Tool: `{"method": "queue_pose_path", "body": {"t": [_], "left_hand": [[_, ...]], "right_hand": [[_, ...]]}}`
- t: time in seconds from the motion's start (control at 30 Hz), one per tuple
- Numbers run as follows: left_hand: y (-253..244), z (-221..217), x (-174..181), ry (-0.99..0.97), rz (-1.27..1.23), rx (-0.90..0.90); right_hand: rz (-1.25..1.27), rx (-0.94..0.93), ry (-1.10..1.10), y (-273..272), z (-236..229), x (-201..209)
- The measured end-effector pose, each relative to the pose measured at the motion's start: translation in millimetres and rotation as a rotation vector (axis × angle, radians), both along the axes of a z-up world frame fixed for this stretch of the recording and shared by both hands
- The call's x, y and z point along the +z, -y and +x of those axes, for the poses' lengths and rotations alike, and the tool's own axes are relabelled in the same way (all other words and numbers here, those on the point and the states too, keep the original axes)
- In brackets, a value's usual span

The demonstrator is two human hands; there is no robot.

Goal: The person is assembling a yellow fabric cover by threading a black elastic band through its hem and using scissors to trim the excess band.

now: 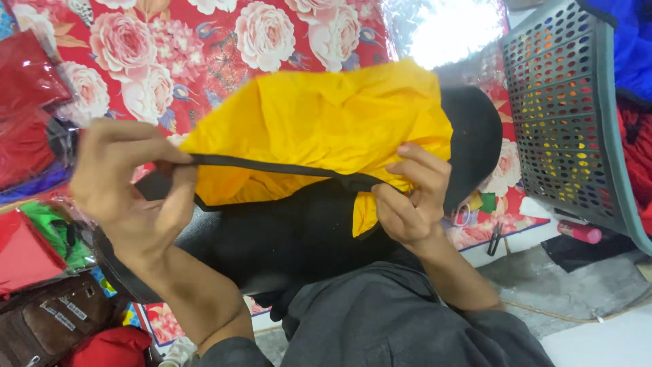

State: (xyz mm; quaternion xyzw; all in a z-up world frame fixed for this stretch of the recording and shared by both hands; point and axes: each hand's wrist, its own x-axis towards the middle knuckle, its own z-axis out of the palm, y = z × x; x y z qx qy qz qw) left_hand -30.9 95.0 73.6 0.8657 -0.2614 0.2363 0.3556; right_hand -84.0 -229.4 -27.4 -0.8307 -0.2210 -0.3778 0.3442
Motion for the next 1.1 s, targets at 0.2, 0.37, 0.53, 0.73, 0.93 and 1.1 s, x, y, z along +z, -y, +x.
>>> {"method": "queue_pose_path", "body": {"t": [0.2, 0.37, 0.53, 0.73, 0.93, 1.1], "left_hand": [[-17, -7, 16, -0.702, 0.099, -0.150], [-12, -34, 9, -0.355, 0.106, 0.017], [-56, -55, -22, -0.082, -0.116, 0.173], [-79, -75, -10, -0.111, -0.141, 0.288], [-64, -73, 25, -0.147, -0.027, 0.174], [-57, -69, 35, -0.258, 0.102, 0.147]], "right_hand": [[0.014, 0.090, -0.057, 3, -25, -31], [-0.191, -0.003, -0.278, -2, -52, -19], [-0.263, -0.024, -0.194, 24, -33, 13], [-0.381, -0.050, -0.088, 41, -3, 55], [-0.254, 0.185, -0.421, 46, 32, 75], [-0.728, 0.304, -0.679, 56, 45, 92]]}}
